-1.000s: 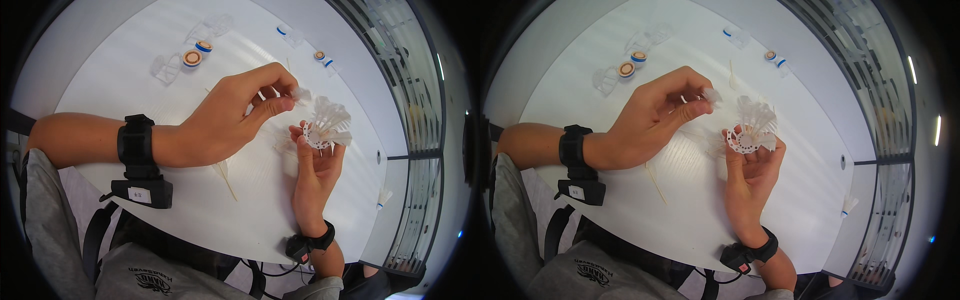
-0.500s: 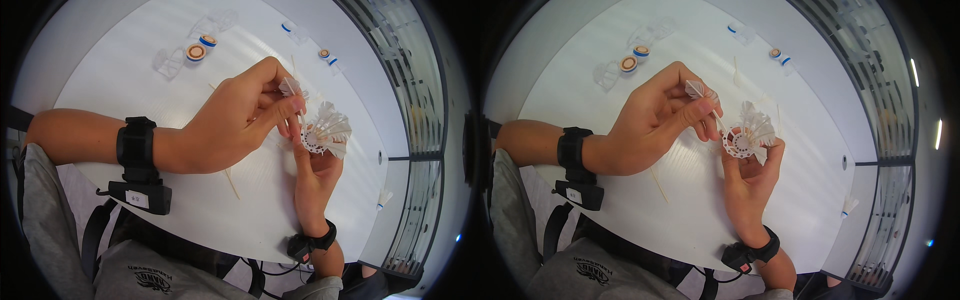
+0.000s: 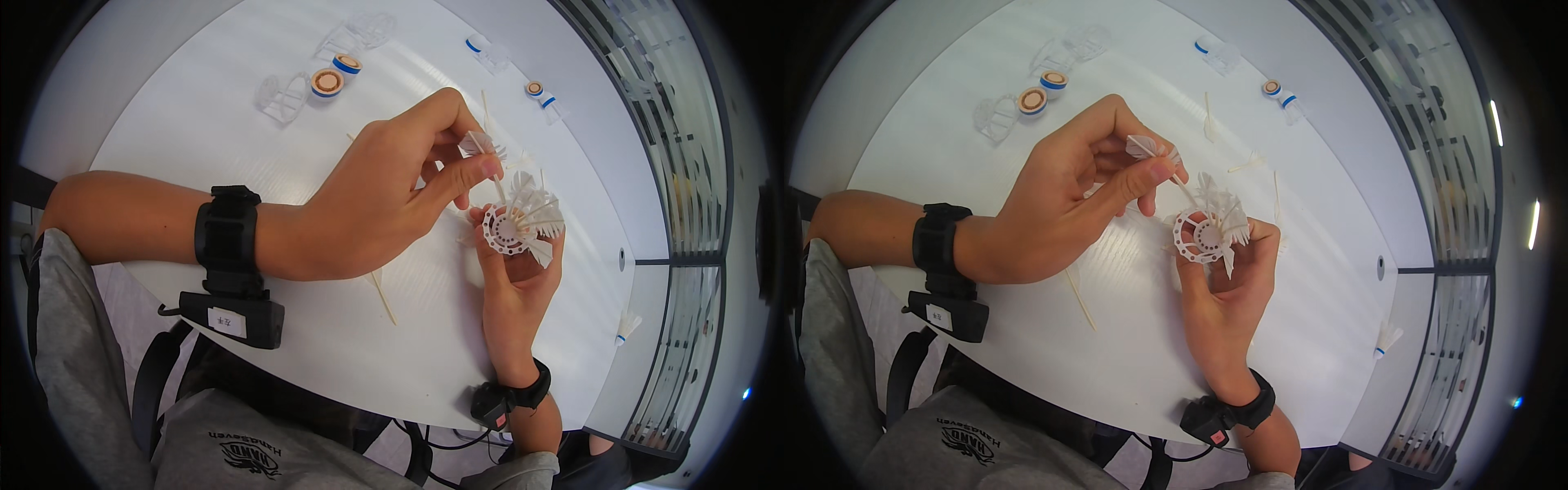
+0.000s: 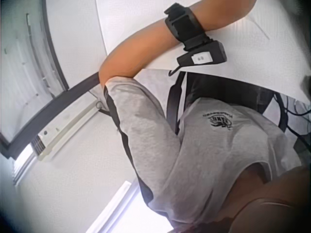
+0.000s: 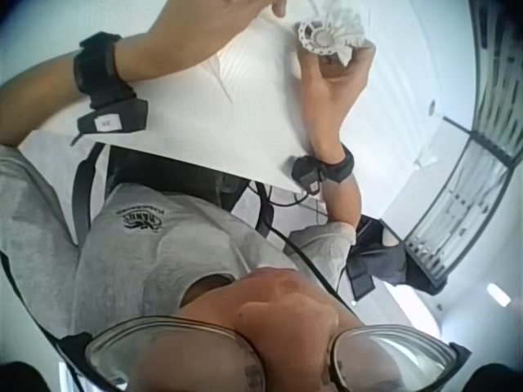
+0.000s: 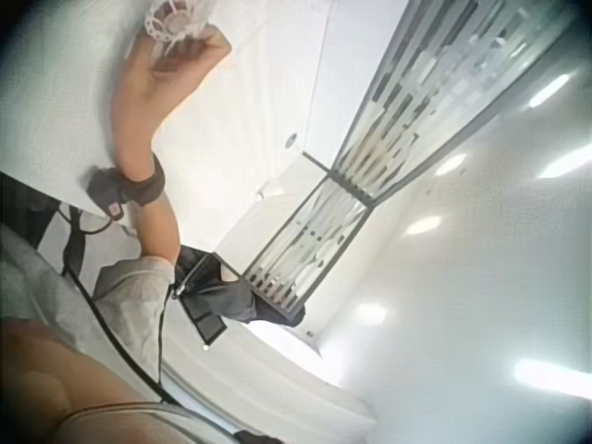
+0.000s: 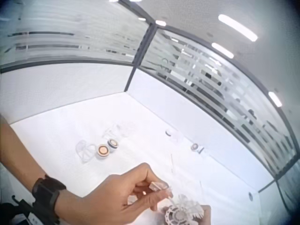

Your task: Assembling a badminton shuttlecock by inserting white feathers into a base and securing them with blue tape.

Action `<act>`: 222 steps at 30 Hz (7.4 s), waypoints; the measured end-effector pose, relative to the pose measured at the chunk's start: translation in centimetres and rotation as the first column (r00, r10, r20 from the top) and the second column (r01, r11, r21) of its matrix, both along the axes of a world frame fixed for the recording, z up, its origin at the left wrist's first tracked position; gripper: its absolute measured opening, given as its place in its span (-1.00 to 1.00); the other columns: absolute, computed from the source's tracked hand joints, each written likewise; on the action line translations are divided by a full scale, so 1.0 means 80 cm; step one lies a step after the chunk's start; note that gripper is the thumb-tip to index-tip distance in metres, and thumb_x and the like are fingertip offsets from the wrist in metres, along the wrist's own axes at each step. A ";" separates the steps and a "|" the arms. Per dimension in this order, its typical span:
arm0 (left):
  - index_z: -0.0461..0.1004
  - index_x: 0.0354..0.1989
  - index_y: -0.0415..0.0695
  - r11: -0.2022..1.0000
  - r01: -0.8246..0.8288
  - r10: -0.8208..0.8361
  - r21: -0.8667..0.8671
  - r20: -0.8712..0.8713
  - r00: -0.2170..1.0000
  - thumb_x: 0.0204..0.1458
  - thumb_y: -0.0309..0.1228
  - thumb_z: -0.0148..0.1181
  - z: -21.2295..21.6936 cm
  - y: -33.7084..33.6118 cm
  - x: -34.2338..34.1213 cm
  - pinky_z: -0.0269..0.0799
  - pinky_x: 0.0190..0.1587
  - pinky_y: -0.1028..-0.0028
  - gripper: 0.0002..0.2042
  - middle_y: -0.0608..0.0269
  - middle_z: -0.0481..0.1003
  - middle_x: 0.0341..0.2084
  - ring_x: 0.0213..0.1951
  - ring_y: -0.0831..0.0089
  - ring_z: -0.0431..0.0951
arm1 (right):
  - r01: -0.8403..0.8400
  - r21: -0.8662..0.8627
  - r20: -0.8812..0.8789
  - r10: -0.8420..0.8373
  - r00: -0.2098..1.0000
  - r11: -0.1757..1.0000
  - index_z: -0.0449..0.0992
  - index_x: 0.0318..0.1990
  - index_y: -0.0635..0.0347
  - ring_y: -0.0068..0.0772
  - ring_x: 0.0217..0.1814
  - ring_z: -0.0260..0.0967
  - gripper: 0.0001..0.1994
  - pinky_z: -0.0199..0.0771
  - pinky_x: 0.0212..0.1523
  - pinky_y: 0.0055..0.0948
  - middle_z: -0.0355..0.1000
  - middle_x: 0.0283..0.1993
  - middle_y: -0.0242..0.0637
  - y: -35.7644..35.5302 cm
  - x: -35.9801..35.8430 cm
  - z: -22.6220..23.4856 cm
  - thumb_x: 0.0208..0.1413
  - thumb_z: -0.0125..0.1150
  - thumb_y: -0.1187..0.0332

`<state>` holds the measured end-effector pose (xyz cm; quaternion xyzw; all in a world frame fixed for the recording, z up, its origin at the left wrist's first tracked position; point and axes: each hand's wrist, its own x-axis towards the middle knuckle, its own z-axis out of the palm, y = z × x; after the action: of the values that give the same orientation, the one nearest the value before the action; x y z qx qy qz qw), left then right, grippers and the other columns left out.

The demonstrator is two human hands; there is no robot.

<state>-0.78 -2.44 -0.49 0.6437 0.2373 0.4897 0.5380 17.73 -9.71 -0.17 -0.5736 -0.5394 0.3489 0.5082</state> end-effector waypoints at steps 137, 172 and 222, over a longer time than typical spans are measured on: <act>0.42 -0.11 -0.22 0.995 0.075 -0.074 -0.073 0.014 0.997 0.40 -0.36 -0.05 -0.002 -0.003 0.003 0.35 -0.31 0.60 -0.81 0.29 0.48 -0.20 -0.30 0.63 0.43 | -0.058 0.101 -0.235 0.080 0.969 0.993 0.34 0.14 0.31 -0.58 0.09 0.38 -0.75 0.35 0.13 -0.54 0.48 0.08 -0.23 -0.003 0.005 -0.005 0.40 0.08 0.45; 0.38 0.06 -0.30 0.997 0.017 -0.020 -0.081 -0.035 0.999 0.28 -0.43 0.18 -0.002 -0.002 0.004 0.39 0.02 0.52 -0.73 0.21 0.47 -0.08 -0.07 0.59 0.44 | 0.055 0.132 0.587 -0.123 0.800 0.990 0.23 0.20 0.23 -0.18 0.23 0.21 -0.30 0.17 0.25 -0.21 0.25 0.18 -0.17 -0.011 -0.002 -0.003 -0.06 0.54 0.38; 0.30 0.13 -0.27 0.966 0.066 -0.080 -0.250 -0.048 0.996 0.24 -0.42 0.22 0.011 -0.011 0.003 0.37 -0.47 0.62 -0.64 0.17 0.40 0.01 -0.36 0.56 0.54 | -0.075 0.554 0.183 -0.033 0.983 0.829 0.42 -0.08 0.33 -0.45 -0.18 0.41 -0.64 0.40 -0.19 -0.50 0.40 -0.11 -0.23 0.004 0.006 -0.013 -0.01 0.27 0.83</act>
<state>-0.55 -3.32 0.38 0.5933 0.2883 0.4173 0.6251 18.24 -9.42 -1.24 -0.4240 -0.6685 0.1270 0.5976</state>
